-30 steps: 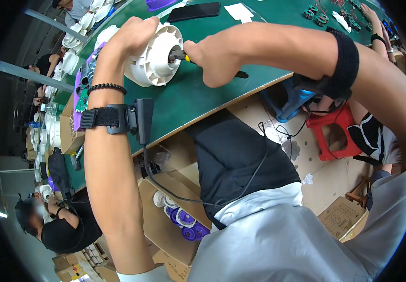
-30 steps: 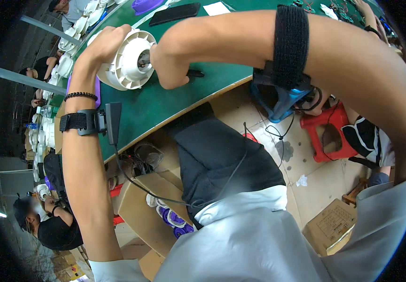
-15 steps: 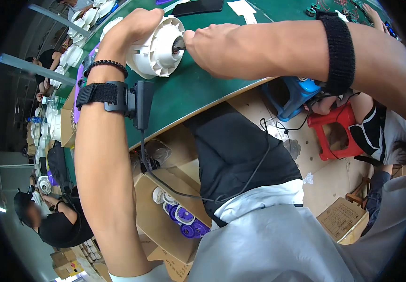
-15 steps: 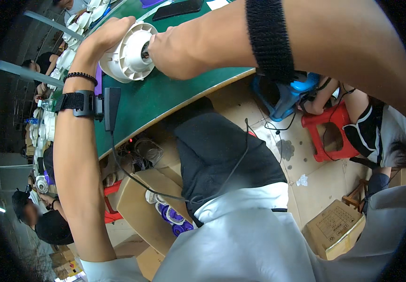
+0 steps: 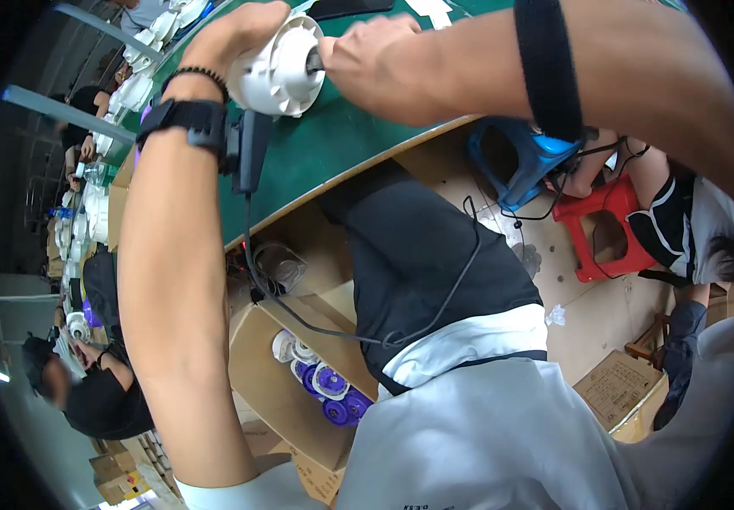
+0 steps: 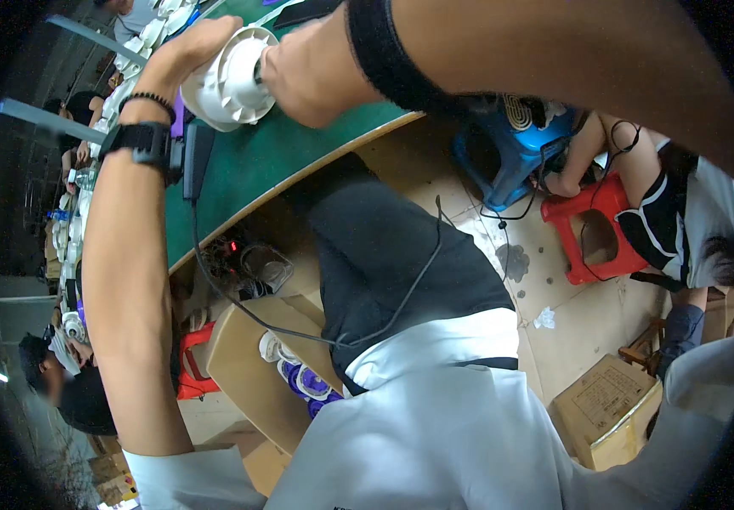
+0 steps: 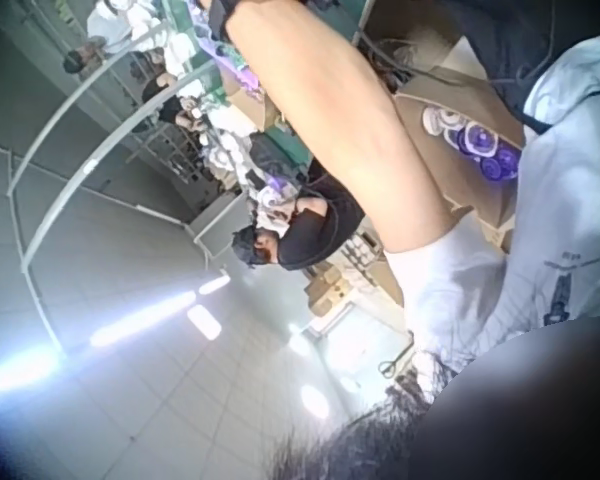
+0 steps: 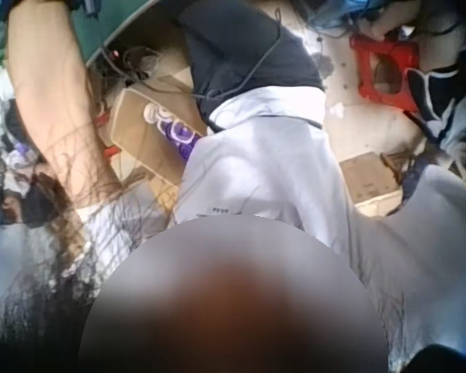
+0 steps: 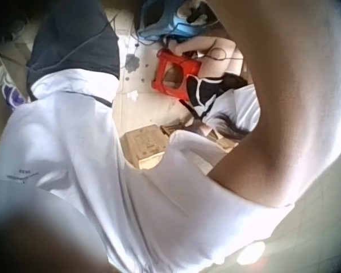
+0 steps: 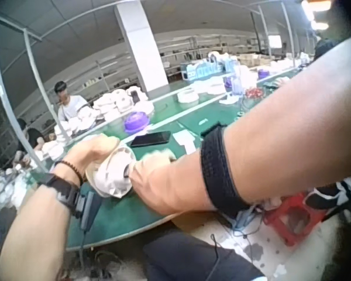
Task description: The person assembles small electronic components into white and purple plastic housings at a factory workstation. They use pliers to manipulate wires and parts, then place the finished units into a cardboard box.
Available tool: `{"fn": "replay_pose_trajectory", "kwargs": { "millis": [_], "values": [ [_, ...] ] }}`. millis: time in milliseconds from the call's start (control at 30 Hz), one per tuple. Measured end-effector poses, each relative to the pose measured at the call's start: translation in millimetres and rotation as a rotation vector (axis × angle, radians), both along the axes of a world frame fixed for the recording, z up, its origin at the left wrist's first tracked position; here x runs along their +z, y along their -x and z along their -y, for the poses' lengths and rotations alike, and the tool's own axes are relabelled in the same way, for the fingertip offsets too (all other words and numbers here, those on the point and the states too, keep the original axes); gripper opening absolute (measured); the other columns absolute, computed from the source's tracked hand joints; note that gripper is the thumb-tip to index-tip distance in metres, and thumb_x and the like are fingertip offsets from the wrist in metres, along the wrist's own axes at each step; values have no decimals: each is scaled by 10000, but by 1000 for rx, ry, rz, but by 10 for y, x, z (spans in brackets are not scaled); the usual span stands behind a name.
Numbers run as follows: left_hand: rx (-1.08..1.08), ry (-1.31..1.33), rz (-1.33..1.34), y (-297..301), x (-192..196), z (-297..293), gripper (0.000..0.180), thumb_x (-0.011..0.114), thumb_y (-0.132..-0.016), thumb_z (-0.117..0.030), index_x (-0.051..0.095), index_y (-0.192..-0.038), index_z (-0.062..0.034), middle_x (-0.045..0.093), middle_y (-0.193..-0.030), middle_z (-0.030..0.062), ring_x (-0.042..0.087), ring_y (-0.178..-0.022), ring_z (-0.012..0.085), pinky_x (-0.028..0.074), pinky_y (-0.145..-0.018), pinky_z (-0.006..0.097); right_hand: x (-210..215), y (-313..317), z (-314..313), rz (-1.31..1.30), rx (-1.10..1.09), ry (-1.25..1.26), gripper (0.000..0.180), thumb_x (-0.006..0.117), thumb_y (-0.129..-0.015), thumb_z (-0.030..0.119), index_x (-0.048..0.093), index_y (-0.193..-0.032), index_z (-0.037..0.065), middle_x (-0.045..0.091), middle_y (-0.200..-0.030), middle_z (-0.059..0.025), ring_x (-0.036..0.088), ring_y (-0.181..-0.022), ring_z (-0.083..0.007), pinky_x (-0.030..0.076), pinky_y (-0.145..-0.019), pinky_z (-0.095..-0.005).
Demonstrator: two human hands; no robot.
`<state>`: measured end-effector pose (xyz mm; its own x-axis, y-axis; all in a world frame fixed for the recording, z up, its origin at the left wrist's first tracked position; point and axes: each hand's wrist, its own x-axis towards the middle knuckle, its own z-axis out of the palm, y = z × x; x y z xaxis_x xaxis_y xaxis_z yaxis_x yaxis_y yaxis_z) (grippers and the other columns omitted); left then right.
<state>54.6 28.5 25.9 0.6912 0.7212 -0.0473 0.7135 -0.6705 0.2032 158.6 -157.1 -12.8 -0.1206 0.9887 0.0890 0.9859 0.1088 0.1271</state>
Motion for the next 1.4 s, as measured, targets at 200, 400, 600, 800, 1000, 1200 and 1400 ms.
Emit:
{"fn": "replay_pose_trajectory", "kwargs": {
  "millis": [200, 400, 600, 800, 1000, 1200, 1400],
  "values": [
    [158, 170, 170, -188, -189, -142, 608, 409, -912, -438, 646, -1094, 92, 669, -1130, 274, 643, -991, 335, 478, -882, 427, -433, -9, -53, 332, -128, -311, 378, 620, -856, 188, 521, -1180, 21, 612, -966, -154, 629, -843, -304, 500, -619, -538],
    [133, -40, 76, 16, -168, -177, 583, 363, -940, -388, 603, -1038, 134, 609, -1036, 410, 612, -1002, 490, 450, -922, 483, -448, 84, 239, 129, -105, -331, 320, 590, -848, 195, 541, -1100, 3, 549, -956, -131, 564, -890, -282, 437, -680, -457],
    [36, -28, 74, 155, -60, 45, 521, 407, -912, -359, 637, -998, 100, 574, -1034, 433, 588, -998, 539, 458, -900, 505, -290, -148, 537, -935, -115, -1, 327, 545, -906, 163, 576, -1167, -32, 634, -1011, -254, 620, -1013, -413, 467, -853, -514],
    [38, -16, 241, 253, -133, 182, 548, 447, -911, -377, 607, -901, 147, 599, -929, 412, 622, -917, 502, 468, -836, 493, -328, -426, 270, -1245, -43, 424, 309, 525, -946, 217, 610, -1043, -63, 662, -919, -154, 659, -777, -218, 552, -691, -344],
    [75, 88, 227, 193, -26, 268, 511, 469, -903, -364, 616, -893, 124, 623, -841, 360, 642, -816, 446, 475, -785, 467, -151, -470, -27, -1135, -70, 674, 320, 493, -901, 220, 613, -965, -70, 664, -918, -129, 644, -838, -192, 536, -727, -326],
    [46, 69, 214, 189, -14, 262, 459, 440, -910, -336, 594, -895, 97, 611, -769, 322, 600, -703, 383, 478, -728, 435, -46, -442, -80, -1021, -77, 661, 315, 477, -887, 218, 613, -914, -65, 658, -859, -142, 637, -793, -217, 515, -726, -380],
    [-169, -9, 225, 203, -114, 32, 439, 437, -896, -331, 554, -833, 87, 582, -685, 289, 542, -624, 323, 468, -658, 428, 135, -338, -33, -676, 23, 445, 298, 504, -846, 144, 600, -1013, -83, 661, -902, -281, 659, -898, -410, 510, -793, -476]
  ]
}}
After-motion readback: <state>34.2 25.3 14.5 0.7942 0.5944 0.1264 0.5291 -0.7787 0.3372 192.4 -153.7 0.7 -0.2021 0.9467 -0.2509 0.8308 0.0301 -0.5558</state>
